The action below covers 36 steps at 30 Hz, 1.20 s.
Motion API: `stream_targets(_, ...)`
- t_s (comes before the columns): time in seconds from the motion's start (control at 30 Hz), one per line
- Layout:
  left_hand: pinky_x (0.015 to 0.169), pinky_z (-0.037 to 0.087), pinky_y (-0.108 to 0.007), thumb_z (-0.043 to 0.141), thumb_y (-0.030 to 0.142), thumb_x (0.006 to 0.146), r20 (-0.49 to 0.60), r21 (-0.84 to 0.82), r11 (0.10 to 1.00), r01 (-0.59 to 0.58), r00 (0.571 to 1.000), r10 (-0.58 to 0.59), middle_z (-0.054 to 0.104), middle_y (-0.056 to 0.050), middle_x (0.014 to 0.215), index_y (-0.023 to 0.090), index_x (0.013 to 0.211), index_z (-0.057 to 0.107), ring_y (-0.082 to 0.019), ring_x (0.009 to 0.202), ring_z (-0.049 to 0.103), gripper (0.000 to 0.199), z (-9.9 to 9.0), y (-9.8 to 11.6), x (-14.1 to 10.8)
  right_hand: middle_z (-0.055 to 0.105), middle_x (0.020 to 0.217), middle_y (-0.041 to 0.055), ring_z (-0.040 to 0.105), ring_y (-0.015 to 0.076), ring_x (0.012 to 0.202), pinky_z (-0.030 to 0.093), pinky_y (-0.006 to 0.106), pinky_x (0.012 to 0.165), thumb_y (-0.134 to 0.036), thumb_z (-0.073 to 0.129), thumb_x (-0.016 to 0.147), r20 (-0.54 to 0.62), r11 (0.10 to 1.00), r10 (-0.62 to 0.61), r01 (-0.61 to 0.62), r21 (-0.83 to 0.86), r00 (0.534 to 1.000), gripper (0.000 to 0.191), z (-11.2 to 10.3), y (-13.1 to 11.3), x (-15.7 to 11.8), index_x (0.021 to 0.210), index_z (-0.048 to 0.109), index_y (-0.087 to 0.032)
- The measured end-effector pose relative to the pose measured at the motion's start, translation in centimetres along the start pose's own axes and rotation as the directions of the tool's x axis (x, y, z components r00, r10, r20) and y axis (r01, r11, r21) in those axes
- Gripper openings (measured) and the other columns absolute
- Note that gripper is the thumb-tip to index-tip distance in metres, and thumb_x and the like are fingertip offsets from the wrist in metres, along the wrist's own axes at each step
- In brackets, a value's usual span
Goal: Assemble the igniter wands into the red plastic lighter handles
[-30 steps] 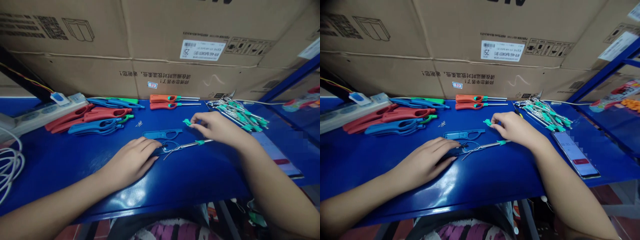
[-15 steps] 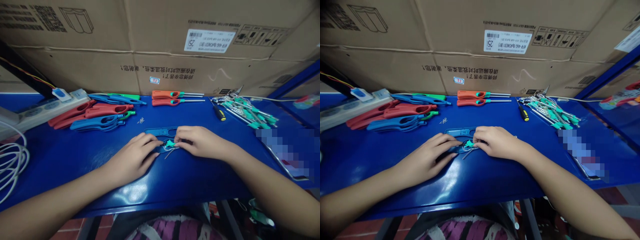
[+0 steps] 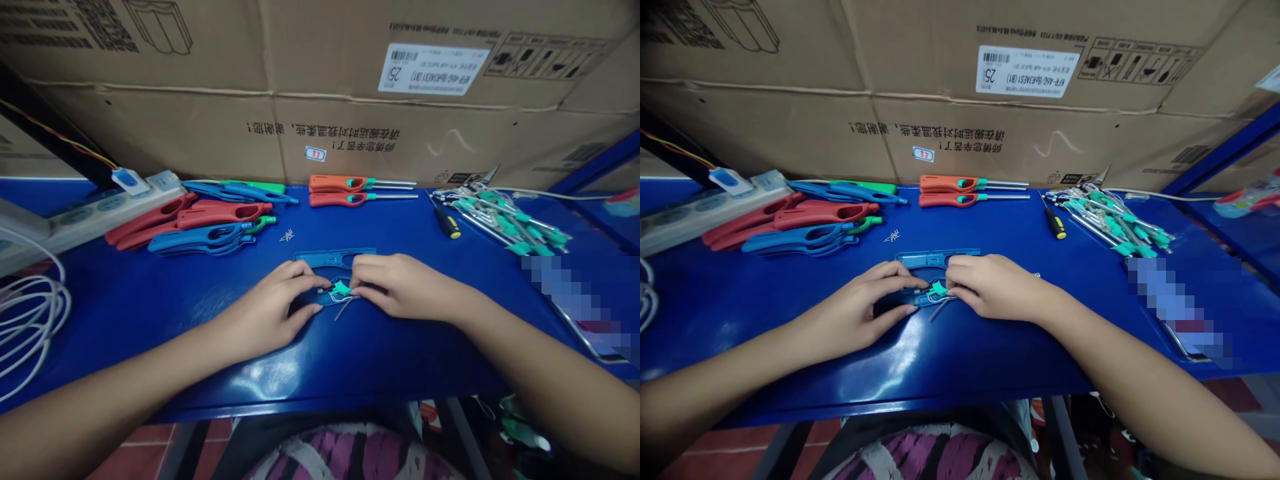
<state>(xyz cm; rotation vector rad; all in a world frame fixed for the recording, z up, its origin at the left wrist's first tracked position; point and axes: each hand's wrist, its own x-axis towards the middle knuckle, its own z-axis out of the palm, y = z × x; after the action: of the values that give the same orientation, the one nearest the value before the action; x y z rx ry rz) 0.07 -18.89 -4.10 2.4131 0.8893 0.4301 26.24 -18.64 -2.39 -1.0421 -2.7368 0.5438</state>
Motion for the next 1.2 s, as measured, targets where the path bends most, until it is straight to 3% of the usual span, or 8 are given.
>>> stream_targets(0.23,0.098,0.052,-0.042,0.059,0.024,0.096,0.005,-0.033,0.999,0.037,0.999,-0.037,0.060,-0.007,0.108,0.020,0.124,0.064,-0.023,0.107,0.060,0.028,-0.05,0.05,0.13,0.062,0.092,0.0044,0.048,0.0147,0.066,0.031,0.029,0.059,-0.022,0.041,0.104,0.013,0.969,-0.074,0.075,-0.235,0.997,0.021,0.11,-0.60,0.01,0.093,0.058,-0.018)
stream_targets(0.7,0.103,0.049,-0.044,0.059,0.021,0.096,-0.035,0.001,1.000,-0.016,0.999,0.016,0.062,-0.008,0.121,0.020,0.127,0.057,-0.025,0.116,0.058,0.031,0.18,0.02,-0.10,0.060,0.090,0.0043,0.051,0.0147,0.071,0.034,0.029,0.061,-0.023,0.042,0.103,0.021,0.975,-0.100,0.102,-0.196,0.995,0.022,0.03,-0.50,-0.20,0.091,0.059,-0.018)
stream_targets(0.97,0.099,0.051,-0.046,0.057,0.021,0.096,-0.020,0.061,0.998,-0.011,1.000,0.012,0.062,-0.010,0.118,0.021,0.130,0.057,-0.027,0.112,0.058,0.034,0.11,0.39,-0.17,0.061,0.090,0.0050,0.050,0.0149,0.069,0.033,0.029,0.060,-0.026,0.040,0.105,0.012,0.968,-0.117,0.117,-0.222,0.993,0.025,0.16,-0.49,-0.22,0.092,0.060,-0.018)
stream_targets(1.07,0.099,0.050,-0.048,0.056,0.020,0.096,-0.014,0.078,0.997,-0.019,1.000,0.021,0.060,-0.010,0.118,0.022,0.133,0.055,-0.027,0.112,0.057,0.037,0.12,0.45,-0.18,0.062,0.092,0.0050,0.054,0.0150,0.072,0.036,0.028,0.063,-0.026,0.045,0.103,0.006,0.987,-0.079,0.079,-0.139,0.997,0.022,0.12,-0.52,-0.10,0.092,0.063,-0.018)
stream_targets(1.2,0.095,0.051,-0.047,0.051,0.018,0.098,0.005,0.115,0.992,-0.056,0.998,0.056,0.058,-0.011,0.114,0.020,0.140,0.052,-0.026,0.107,0.055,0.041,0.23,0.37,-0.22,0.063,0.089,0.0022,0.056,0.0132,0.075,0.039,0.025,0.067,-0.025,0.062,0.095,-0.048,0.984,0.078,-0.070,0.166,0.996,0.010,0.13,-0.17,0.29,0.088,0.067,-0.019)
